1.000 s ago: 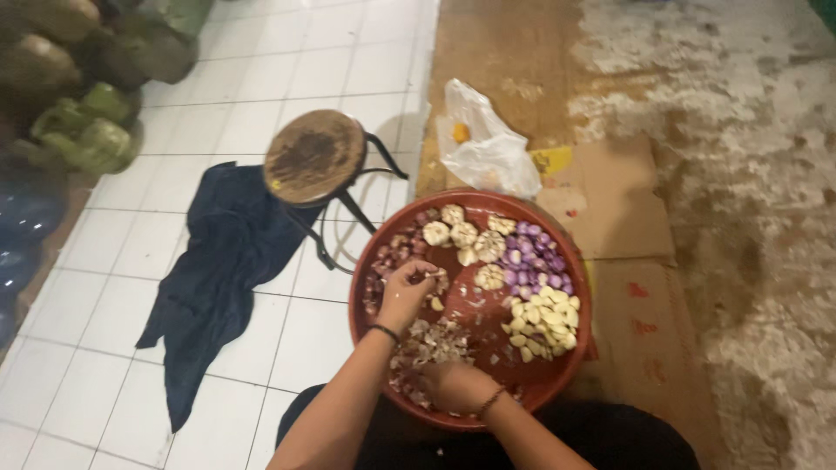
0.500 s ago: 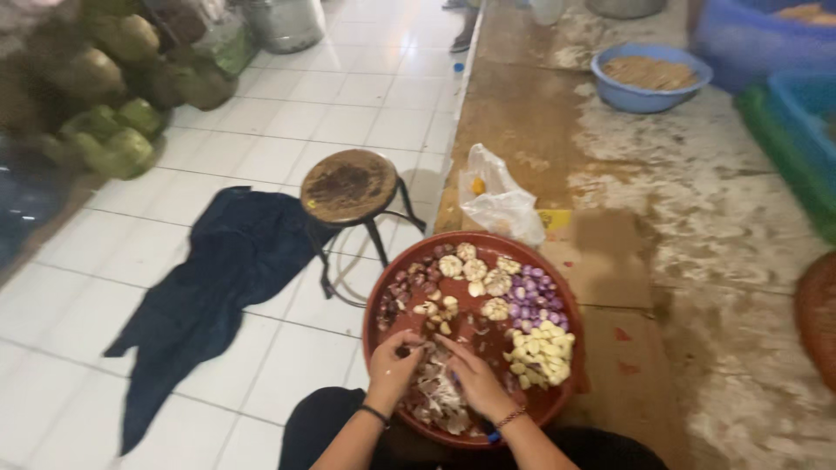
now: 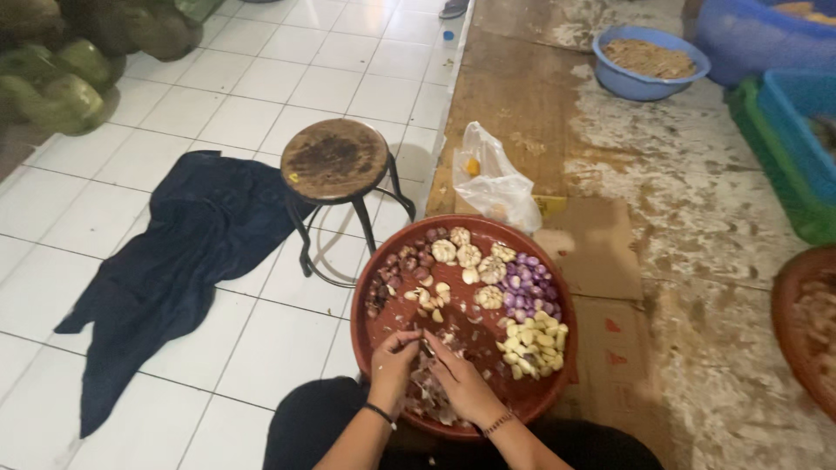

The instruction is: The person sits on the floor and peels garlic cloves by hand, separating the cloves and removing the outer skins. The peeled cloves are placed in a red tray alongside other garlic and shallots.

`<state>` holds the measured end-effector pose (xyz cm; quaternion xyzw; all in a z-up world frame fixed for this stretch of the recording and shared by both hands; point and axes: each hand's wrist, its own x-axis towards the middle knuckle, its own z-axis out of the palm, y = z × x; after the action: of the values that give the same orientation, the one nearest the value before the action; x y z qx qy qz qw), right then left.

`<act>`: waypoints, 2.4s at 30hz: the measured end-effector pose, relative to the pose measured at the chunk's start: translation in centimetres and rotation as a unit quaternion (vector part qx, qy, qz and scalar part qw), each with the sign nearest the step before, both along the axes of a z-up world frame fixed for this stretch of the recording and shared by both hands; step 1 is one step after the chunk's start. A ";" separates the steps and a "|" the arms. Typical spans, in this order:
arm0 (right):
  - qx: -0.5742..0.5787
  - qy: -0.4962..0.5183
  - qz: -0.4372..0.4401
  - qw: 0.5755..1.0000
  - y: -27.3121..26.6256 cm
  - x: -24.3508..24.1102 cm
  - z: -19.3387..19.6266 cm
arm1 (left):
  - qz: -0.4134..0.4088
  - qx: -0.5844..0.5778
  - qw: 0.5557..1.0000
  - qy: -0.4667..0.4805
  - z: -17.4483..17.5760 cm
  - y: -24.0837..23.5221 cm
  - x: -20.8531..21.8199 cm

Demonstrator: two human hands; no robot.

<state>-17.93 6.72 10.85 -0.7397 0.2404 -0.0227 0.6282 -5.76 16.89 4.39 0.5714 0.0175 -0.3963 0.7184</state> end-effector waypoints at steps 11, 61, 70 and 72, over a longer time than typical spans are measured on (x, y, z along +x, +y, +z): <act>-0.108 0.000 0.007 0.994 -1.7 0.6 -2.8 | -0.003 0.005 1.000 0.002 0.6 -1.1 1.8; -0.024 0.010 -0.063 0.998 -2.0 0.8 -1.9 | -0.047 -0.016 0.998 0.037 0.8 -1.4 0.2; 0.016 0.051 -0.076 0.996 -2.0 0.8 -3.0 | -0.043 0.059 0.996 -0.059 -1.0 -1.6 -1.0; 0.027 0.117 -0.070 0.990 -2.2 1.1 -3.3 | -0.064 0.101 0.985 -0.123 -1.0 -1.5 -1.1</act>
<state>-16.87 4.55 7.58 -0.7016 0.3637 0.0268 0.6122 -6.85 15.38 3.34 0.6849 -0.0678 -0.3649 0.6270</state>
